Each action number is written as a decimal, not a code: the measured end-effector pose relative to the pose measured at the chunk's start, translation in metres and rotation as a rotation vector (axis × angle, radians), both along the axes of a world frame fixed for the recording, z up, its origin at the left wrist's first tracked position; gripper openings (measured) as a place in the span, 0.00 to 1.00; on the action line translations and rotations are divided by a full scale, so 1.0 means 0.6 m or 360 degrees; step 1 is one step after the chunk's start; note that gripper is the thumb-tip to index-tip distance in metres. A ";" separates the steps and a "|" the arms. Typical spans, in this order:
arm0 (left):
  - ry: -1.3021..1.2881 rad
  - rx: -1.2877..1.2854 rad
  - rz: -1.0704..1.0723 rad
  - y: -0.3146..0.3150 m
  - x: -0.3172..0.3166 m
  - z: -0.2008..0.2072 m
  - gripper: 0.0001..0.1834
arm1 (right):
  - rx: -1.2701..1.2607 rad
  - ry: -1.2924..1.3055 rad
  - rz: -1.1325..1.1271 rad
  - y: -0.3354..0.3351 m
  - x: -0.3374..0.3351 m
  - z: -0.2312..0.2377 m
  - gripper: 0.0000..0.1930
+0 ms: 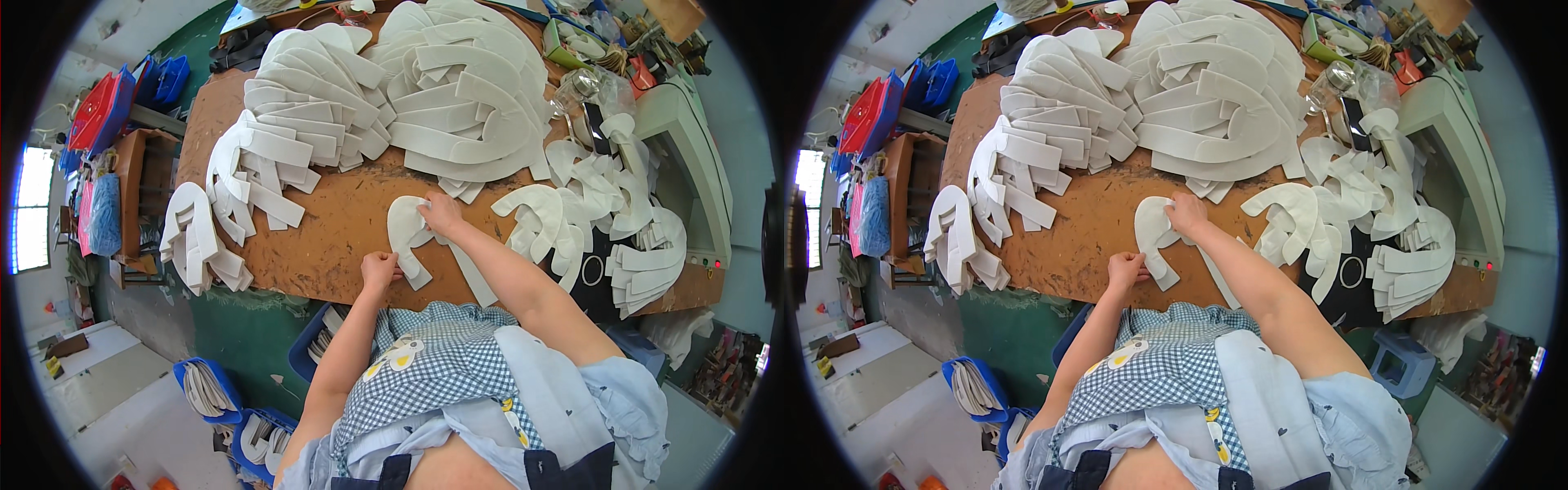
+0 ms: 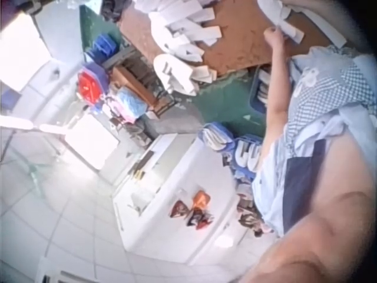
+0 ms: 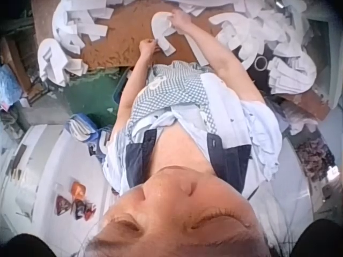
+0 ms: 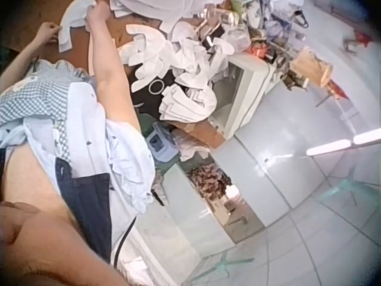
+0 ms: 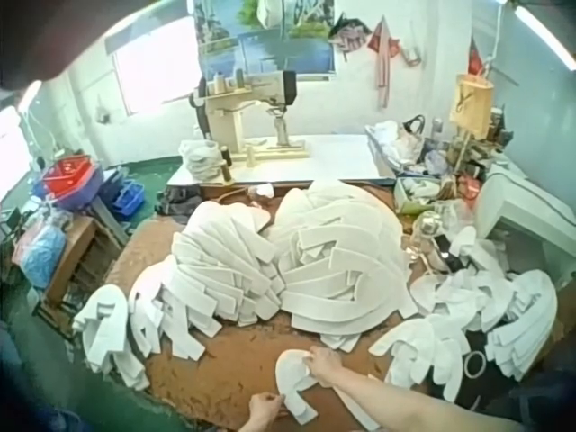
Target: Sort and organize white foam shoe components on a worktable in a manufacturing environment.
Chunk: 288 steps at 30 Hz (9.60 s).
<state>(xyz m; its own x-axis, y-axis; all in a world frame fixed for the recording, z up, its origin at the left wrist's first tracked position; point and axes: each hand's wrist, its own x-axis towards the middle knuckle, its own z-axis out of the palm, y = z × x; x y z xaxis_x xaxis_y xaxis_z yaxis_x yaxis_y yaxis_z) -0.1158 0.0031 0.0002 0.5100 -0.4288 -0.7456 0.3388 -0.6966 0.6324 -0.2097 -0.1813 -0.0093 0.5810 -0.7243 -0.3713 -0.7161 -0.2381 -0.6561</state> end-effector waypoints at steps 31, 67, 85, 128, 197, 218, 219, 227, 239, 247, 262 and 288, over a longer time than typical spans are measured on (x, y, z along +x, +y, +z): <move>-0.1434 -0.0602 -0.1860 -0.087 -0.013 0.003 0.49 | 0.0520 -0.0447 -0.0817 0.054 -0.180 0.003 0.06; -0.1414 -0.0783 -0.1811 -0.116 -0.010 -0.021 0.32 | -0.0666 -0.0043 0.0656 0.069 -0.147 0.011 0.37; -0.1609 -0.0398 -0.1793 0.017 -0.052 -0.005 0.43 | -0.0817 0.0327 0.0713 0.125 -0.175 0.044 0.38; -0.1329 -0.0654 0.0475 -0.004 0.330 0.154 0.09 | -0.0422 -0.0025 0.0196 0.161 -0.151 0.059 0.18; -0.1098 -0.0147 -0.0919 0.021 -0.043 0.046 0.41 | -0.0926 0.0538 -0.1247 -0.070 -0.377 0.025 0.22; -0.1250 -0.0688 -0.0855 -0.030 -0.050 0.157 0.48 | -0.0966 -0.1062 -0.0152 0.012 -0.199 0.212 0.13; -0.1160 -0.0796 -0.0858 -0.037 -0.052 0.167 0.49 | -0.0949 -0.1072 -0.0137 0.024 -0.190 0.207 0.13; 0.0295 -0.0609 -0.0190 -0.002 -0.046 0.071 0.12 | 0.0275 -0.0704 -0.0182 0.049 -0.156 0.093 0.10; -0.0638 -0.0230 -0.0235 -0.033 0.010 -0.008 0.16 | -0.0055 -0.0434 -0.0088 0.010 -0.048 0.002 0.13; -0.0877 -0.0075 -0.0311 -0.032 0.005 0.001 0.19 | 0.0042 -0.0499 -0.0159 0.016 -0.047 0.018 0.11; -0.0838 -0.0005 -0.0298 -0.033 0.008 -0.003 0.20 | 0.0071 -0.0258 -0.0129 0.014 -0.034 0.023 0.11; -0.1430 -0.0742 -0.1598 -0.051 -0.033 0.016 0.40 | -0.0045 -0.0102 -0.0063 0.003 -0.046 0.014 0.15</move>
